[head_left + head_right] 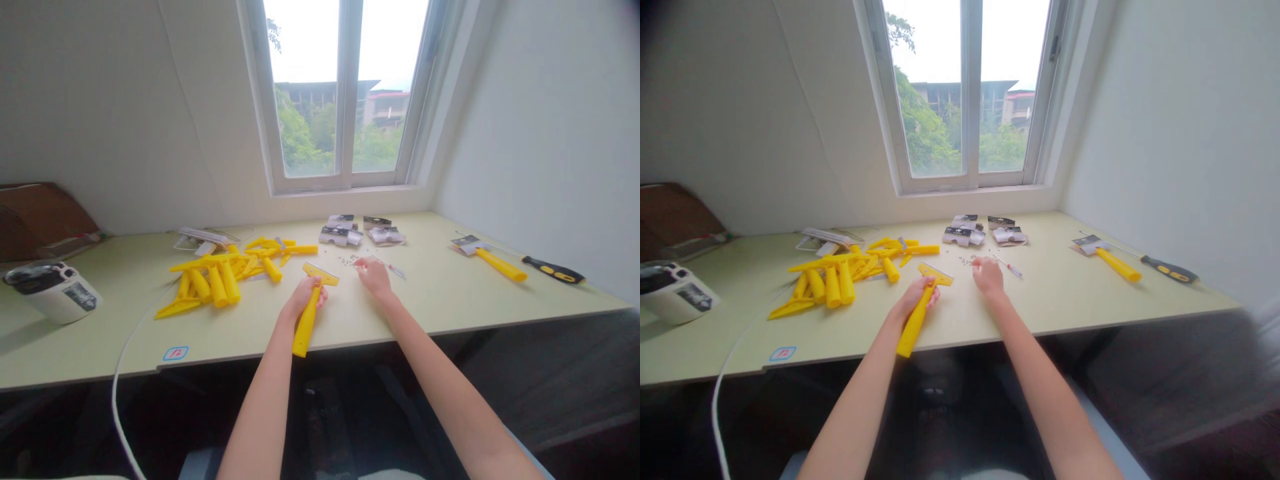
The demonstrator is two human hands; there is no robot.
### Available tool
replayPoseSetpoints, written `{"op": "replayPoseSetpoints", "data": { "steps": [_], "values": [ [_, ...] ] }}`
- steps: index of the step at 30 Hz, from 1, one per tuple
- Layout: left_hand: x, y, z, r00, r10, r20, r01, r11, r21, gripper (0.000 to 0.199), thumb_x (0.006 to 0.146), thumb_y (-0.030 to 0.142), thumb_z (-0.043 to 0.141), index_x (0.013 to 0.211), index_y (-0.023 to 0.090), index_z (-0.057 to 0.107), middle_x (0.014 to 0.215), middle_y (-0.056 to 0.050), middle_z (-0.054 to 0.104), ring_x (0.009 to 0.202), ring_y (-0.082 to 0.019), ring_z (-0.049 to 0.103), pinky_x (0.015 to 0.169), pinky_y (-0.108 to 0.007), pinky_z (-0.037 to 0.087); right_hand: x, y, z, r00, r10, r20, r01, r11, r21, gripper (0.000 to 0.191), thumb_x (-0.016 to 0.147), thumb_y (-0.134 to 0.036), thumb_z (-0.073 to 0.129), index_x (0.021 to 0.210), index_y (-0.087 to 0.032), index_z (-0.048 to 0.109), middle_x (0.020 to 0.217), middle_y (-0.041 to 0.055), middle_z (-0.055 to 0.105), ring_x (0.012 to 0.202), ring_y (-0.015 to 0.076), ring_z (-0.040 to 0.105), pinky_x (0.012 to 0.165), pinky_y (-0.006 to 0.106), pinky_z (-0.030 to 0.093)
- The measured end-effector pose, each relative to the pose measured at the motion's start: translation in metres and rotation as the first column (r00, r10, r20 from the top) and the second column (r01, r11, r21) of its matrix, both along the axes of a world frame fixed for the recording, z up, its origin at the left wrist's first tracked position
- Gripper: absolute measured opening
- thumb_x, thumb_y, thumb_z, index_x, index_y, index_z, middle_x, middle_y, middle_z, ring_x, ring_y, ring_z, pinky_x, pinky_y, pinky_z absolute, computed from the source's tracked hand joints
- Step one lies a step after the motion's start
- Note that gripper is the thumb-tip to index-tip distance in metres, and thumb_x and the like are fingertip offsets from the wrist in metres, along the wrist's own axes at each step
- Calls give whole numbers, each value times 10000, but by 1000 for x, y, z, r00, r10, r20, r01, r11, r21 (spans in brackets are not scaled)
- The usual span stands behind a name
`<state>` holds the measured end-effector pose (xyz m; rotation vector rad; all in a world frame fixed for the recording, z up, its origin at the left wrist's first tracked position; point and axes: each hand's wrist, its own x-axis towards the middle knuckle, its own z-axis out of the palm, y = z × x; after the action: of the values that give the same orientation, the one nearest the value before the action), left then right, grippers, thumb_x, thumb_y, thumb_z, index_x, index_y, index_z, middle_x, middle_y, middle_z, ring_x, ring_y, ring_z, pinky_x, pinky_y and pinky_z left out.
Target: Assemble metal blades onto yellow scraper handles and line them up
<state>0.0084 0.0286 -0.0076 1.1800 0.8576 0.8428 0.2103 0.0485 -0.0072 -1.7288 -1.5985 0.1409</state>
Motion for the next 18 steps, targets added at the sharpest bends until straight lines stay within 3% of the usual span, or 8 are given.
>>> {"op": "replayPoseSetpoints", "data": {
  "steps": [7,11,18],
  "values": [
    [0,-1,0,1000,-22,16,22,1000,20,285,799,309,338,582,161,448,429,-15,490,309,-69,394,347,-194,281,57,-8,-10,974,-136,183,137,991,4,260,742,-162,456,851,-141,691,894,92,661,864,194,560,816,287,382],
    [0,-4,3,1000,-10,12,9,1000,25,286,804,295,328,582,163,450,409,-12,476,310,-74,395,355,-200,283,59,-13,-8,980,-139,142,149,987,-59,246,727,-151,464,826,-157,689,853,74,672,790,176,570,733,268,394],
    [0,-5,5,1000,-20,-22,22,998,59,321,813,314,324,561,154,441,413,-6,471,315,-65,379,379,-205,282,48,-19,-6,939,-155,307,169,986,-16,236,764,-209,464,791,-174,695,809,84,665,824,209,556,712,290,385]
  ]
}}
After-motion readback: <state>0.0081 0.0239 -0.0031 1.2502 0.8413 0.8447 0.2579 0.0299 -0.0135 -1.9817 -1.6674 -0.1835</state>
